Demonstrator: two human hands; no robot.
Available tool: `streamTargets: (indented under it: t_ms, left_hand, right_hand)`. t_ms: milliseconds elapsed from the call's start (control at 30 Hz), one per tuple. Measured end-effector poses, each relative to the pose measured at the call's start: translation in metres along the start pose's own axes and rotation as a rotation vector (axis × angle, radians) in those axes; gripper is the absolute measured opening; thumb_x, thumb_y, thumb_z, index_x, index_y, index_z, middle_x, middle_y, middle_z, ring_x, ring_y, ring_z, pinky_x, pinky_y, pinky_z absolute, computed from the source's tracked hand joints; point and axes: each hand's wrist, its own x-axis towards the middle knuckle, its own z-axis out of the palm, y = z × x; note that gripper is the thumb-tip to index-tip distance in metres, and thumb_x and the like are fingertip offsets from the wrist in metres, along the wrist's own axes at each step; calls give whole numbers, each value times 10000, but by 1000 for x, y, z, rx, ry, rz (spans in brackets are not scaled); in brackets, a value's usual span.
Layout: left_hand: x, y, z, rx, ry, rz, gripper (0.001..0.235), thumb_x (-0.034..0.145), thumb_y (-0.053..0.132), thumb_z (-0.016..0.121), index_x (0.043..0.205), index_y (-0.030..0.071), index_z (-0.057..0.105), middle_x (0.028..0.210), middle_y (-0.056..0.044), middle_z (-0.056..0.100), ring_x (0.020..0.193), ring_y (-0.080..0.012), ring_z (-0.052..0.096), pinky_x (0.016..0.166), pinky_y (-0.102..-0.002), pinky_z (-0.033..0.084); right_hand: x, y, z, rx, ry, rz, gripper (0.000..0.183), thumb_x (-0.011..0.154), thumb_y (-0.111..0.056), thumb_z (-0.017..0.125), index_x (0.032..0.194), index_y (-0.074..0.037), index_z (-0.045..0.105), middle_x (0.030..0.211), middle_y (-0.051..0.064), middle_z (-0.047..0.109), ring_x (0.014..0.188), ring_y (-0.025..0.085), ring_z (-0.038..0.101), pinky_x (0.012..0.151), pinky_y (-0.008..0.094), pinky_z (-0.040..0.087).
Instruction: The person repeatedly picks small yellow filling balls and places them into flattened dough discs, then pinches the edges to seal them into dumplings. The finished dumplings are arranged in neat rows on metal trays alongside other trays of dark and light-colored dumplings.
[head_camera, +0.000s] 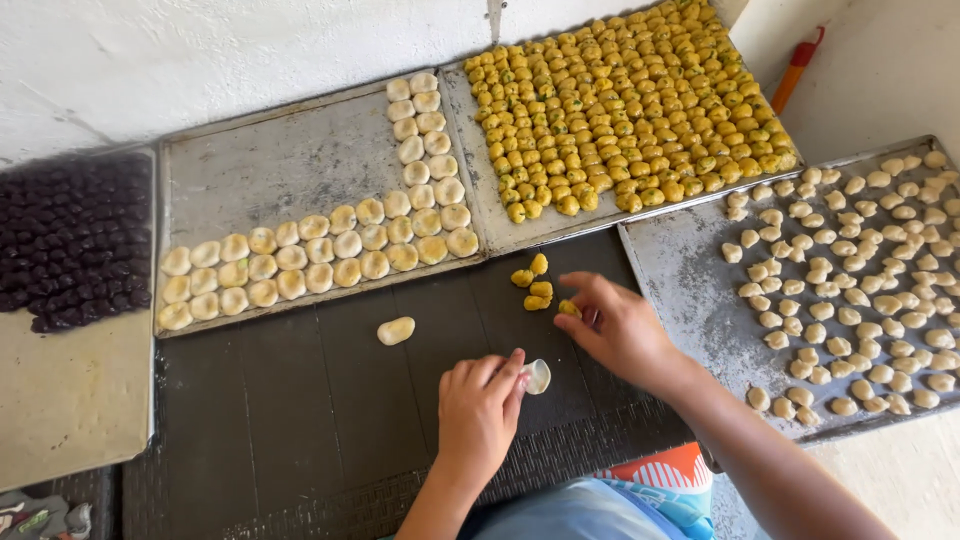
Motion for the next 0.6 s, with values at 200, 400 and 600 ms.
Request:
streamTargets:
  t_ms: [200, 400, 600]
  left_hand:
    - [12, 1, 16, -34, -22, -146, 78, 895, 241, 821, 972, 237, 805, 864, 46, 634, 778, -249, 574, 666, -440, 399]
    - [18, 3, 16, -60, -97, -186, 89, 1007, 206, 663, 918, 206, 662, 913, 10, 604, 797, -268, 563, 694, -441, 408]
    - [14, 4, -9, -322, -206, -194, 140, 946, 122, 725, 1006, 203, 628, 987, 84, 734, 890, -190, 663, 835, -401, 419]
  right_hand:
    - [-43, -54, 11, 260, 70, 70, 269, 903, -73, 773, 1169, -109, 793, 1182, 61, 731, 872, 135, 740, 784, 260, 619]
    - [-73, -58, 37, -266, 140, -187, 206, 982, -233, 715, 1171, -153, 732, 1108, -16, 725, 921, 244, 652, 767, 380, 493]
    - [-67, -27, 42, -206, -15, -153, 405, 980, -167, 649, 1385, -171, 652, 1142, -1, 717, 966, 269, 617, 798, 404, 473]
